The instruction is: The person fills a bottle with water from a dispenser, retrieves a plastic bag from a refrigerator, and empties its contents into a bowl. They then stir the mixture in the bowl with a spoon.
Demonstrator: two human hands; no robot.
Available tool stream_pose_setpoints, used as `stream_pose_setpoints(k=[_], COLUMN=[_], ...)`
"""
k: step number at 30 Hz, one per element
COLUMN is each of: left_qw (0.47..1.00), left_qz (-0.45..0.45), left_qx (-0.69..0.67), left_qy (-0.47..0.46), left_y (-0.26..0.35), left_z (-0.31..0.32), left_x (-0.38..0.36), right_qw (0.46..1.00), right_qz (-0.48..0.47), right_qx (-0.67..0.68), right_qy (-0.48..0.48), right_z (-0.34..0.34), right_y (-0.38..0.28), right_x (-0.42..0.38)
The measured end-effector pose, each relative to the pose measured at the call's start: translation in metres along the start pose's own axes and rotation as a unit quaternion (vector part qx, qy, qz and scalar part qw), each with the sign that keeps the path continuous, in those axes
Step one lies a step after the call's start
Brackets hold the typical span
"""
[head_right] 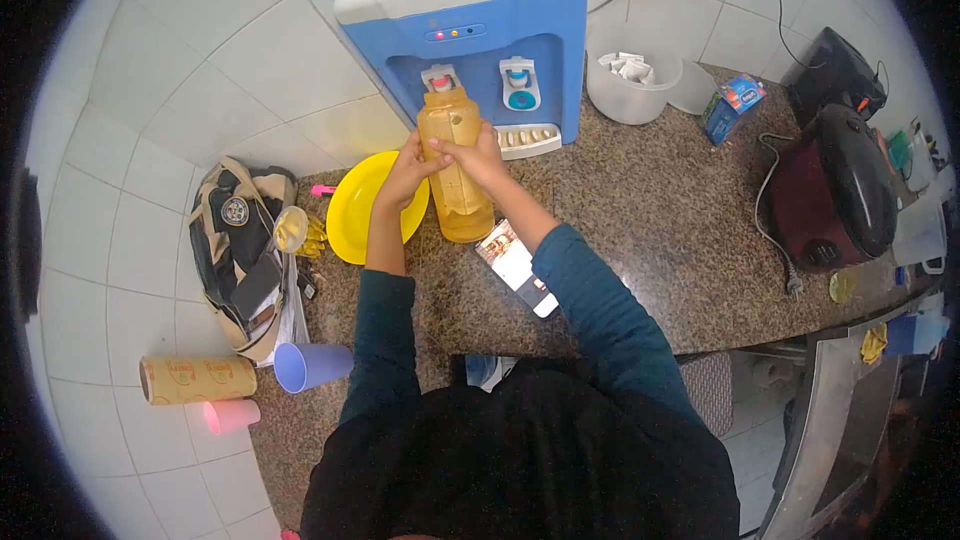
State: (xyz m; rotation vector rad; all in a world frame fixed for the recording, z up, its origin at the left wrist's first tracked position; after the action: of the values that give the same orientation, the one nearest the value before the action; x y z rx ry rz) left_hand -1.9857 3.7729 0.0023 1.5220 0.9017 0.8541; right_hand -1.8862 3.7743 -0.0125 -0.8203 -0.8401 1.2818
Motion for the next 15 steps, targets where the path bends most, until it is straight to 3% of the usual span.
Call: stream_pose_setpoints(k=[15], left_qw=[0.996], left_qz=[-0.066], left_qx=[0.057], left_qy=[-0.006], left_y=[-0.005], left_z=[-0.004], left_x=[0.000], right_qw=[0.999], right_qz=[0.002], right_qx=[0.001], right_qy=[0.044], right_z=[-0.002], right_y=[0.002], right_x=[-0.003])
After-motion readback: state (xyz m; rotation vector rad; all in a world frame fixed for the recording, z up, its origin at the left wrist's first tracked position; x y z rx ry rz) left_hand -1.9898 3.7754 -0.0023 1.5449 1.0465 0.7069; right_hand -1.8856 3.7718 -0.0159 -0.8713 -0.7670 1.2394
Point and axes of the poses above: each hand's wrist, its own x-axis towards the middle knuckle, its own z-axis out of the palm, y = z × x, the point moved 9 cm from there along x, towards the middle knuckle, and after that the axes turned 11 degrees about x, right-handed, at the moved point
